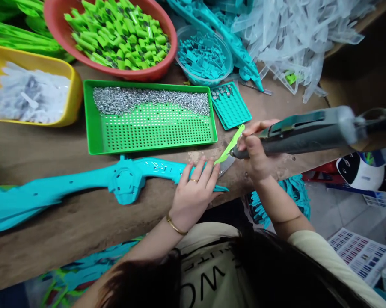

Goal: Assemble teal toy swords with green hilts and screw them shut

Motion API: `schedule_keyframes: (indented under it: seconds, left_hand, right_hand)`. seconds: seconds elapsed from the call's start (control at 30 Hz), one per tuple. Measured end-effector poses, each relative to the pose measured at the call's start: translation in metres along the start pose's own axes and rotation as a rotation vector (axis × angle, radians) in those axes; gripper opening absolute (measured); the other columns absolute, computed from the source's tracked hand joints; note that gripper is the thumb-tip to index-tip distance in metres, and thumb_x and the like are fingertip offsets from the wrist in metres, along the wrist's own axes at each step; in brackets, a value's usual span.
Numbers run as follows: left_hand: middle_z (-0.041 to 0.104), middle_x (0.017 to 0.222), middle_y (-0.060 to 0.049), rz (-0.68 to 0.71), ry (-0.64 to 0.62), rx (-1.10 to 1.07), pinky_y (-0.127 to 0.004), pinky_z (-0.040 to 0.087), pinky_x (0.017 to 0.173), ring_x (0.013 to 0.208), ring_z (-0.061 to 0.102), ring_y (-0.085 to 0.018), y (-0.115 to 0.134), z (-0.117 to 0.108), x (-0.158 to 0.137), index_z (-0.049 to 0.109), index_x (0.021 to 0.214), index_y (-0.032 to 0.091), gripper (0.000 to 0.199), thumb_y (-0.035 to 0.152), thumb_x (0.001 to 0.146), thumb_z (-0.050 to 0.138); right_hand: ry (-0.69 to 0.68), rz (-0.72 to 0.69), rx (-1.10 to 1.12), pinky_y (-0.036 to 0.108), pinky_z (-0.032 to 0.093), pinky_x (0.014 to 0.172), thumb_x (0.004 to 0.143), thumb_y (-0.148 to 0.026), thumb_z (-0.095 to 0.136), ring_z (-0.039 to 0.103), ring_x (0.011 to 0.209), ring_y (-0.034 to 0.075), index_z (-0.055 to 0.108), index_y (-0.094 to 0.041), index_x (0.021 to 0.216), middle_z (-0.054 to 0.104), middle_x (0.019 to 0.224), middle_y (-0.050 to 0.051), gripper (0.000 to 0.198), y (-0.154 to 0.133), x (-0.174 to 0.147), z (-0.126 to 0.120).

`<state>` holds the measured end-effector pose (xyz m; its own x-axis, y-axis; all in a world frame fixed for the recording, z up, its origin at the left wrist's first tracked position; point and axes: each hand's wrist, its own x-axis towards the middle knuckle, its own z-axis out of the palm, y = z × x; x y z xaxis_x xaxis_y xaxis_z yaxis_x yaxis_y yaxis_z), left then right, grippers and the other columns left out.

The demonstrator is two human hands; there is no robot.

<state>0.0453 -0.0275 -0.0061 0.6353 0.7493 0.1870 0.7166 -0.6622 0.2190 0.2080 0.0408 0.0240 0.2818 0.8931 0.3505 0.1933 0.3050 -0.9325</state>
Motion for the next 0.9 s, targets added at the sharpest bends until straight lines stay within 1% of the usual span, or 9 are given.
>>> schedule_keyframes:
  seconds: [0.07, 0.13, 0.27, 0.37, 0.47, 0.53, 0.67, 0.8, 0.9]
  left_hand:
    - [0.053, 0.138, -0.019, 0.02, 0.01, 0.018, -0.051, 0.038, 0.105, 0.129, 0.049, -0.035, 0.0, 0.001, 0.0, 0.052, 0.133, 0.006, 0.063, 0.049, 0.087, 0.059]
    - [0.052, 0.139, -0.02, 0.032, 0.018, 0.023, -0.053, 0.038, 0.105, 0.129, 0.049, -0.036, -0.001, 0.003, 0.0, 0.051, 0.133, 0.006, 0.063, 0.048, 0.087, 0.06]
    - [0.051, 0.139, -0.02, 0.026, 0.038, 0.014, -0.053, 0.037, 0.105, 0.129, 0.049, -0.036, -0.001, 0.005, -0.001, 0.052, 0.132, 0.007, 0.061, 0.048, 0.087, 0.059]
    - [0.051, 0.14, -0.018, 0.022, 0.052, 0.027, -0.053, 0.038, 0.105, 0.129, 0.049, -0.035, -0.001, 0.004, -0.001, 0.053, 0.132, 0.008, 0.06, 0.048, 0.088, 0.058]
    - [0.051, 0.139, -0.018, 0.027, 0.072, 0.047, -0.053, 0.039, 0.103, 0.127, 0.05, -0.034, 0.0, 0.003, -0.001, 0.053, 0.132, 0.006, 0.061, 0.048, 0.088, 0.057]
    - [0.052, 0.139, -0.017, 0.017, 0.073, 0.057, -0.053, 0.04, 0.103, 0.127, 0.051, -0.034, 0.0, 0.003, -0.001, 0.052, 0.133, 0.006, 0.06, 0.047, 0.089, 0.056]
    - [0.051, 0.141, -0.015, 0.0, 0.054, 0.065, -0.052, 0.039, 0.105, 0.129, 0.049, -0.031, 0.001, 0.003, -0.002, 0.051, 0.135, 0.008, 0.057, 0.045, 0.091, 0.053]
    - [0.049, 0.142, -0.015, -0.007, 0.049, 0.043, -0.052, 0.039, 0.107, 0.131, 0.048, -0.03, 0.001, 0.003, -0.003, 0.049, 0.136, 0.009, 0.057, 0.045, 0.092, 0.052]
    - [0.05, 0.142, -0.015, -0.009, 0.056, 0.03, -0.052, 0.039, 0.108, 0.13, 0.048, -0.03, 0.001, 0.003, -0.004, 0.049, 0.136, 0.008, 0.057, 0.045, 0.092, 0.051]
  right_hand:
    - [-0.014, 0.034, -0.037, 0.031, 0.056, 0.063, 0.082, -0.053, 0.061, 0.055, 0.06, 0.011, 0.052, -0.03, 0.097, 0.05, 0.076, -0.003, 0.029, 0.011, -0.003, 0.0]
    - [0.012, 0.001, -0.035, 0.03, 0.055, 0.06, 0.083, -0.049, 0.061, 0.053, 0.056, 0.011, 0.053, -0.03, 0.092, 0.047, 0.07, -0.004, 0.023, 0.019, -0.006, 0.0]
    - [-0.001, -0.042, -0.069, 0.029, 0.05, 0.054, 0.082, -0.039, 0.065, 0.05, 0.05, 0.01, 0.055, -0.029, 0.093, 0.049, 0.066, -0.006, 0.018, 0.012, -0.002, 0.005]
    - [0.027, -0.064, -0.051, 0.027, 0.049, 0.051, 0.081, -0.036, 0.067, 0.05, 0.049, 0.009, 0.054, -0.028, 0.098, 0.055, 0.072, -0.005, 0.023, -0.005, 0.016, 0.019]
    - [0.128, -0.185, -0.004, 0.024, 0.049, 0.049, 0.083, -0.047, 0.063, 0.054, 0.054, 0.008, 0.049, -0.028, 0.107, 0.06, 0.089, -0.002, 0.034, -0.008, 0.041, 0.045]
    - [0.132, -0.202, 0.015, 0.026, 0.054, 0.057, 0.084, -0.053, 0.059, 0.061, 0.063, 0.01, 0.05, -0.025, 0.102, 0.061, 0.09, 0.0, 0.034, 0.002, 0.054, 0.063]
    - [0.053, -0.102, -0.041, 0.035, 0.059, 0.077, 0.085, -0.052, 0.053, 0.065, 0.072, 0.014, 0.053, -0.02, 0.082, 0.059, 0.081, 0.001, 0.031, 0.031, 0.062, 0.084]
    - [0.058, -0.106, -0.032, 0.034, 0.059, 0.073, 0.085, -0.045, 0.055, 0.062, 0.064, 0.012, 0.055, -0.02, 0.079, 0.058, 0.077, 0.0, 0.026, 0.04, 0.061, 0.084]
    - [-0.001, -0.121, -0.04, 0.036, 0.058, 0.075, 0.088, -0.045, 0.05, 0.064, 0.07, 0.012, 0.055, -0.02, 0.081, 0.054, 0.078, -0.001, 0.027, 0.038, 0.06, 0.081]
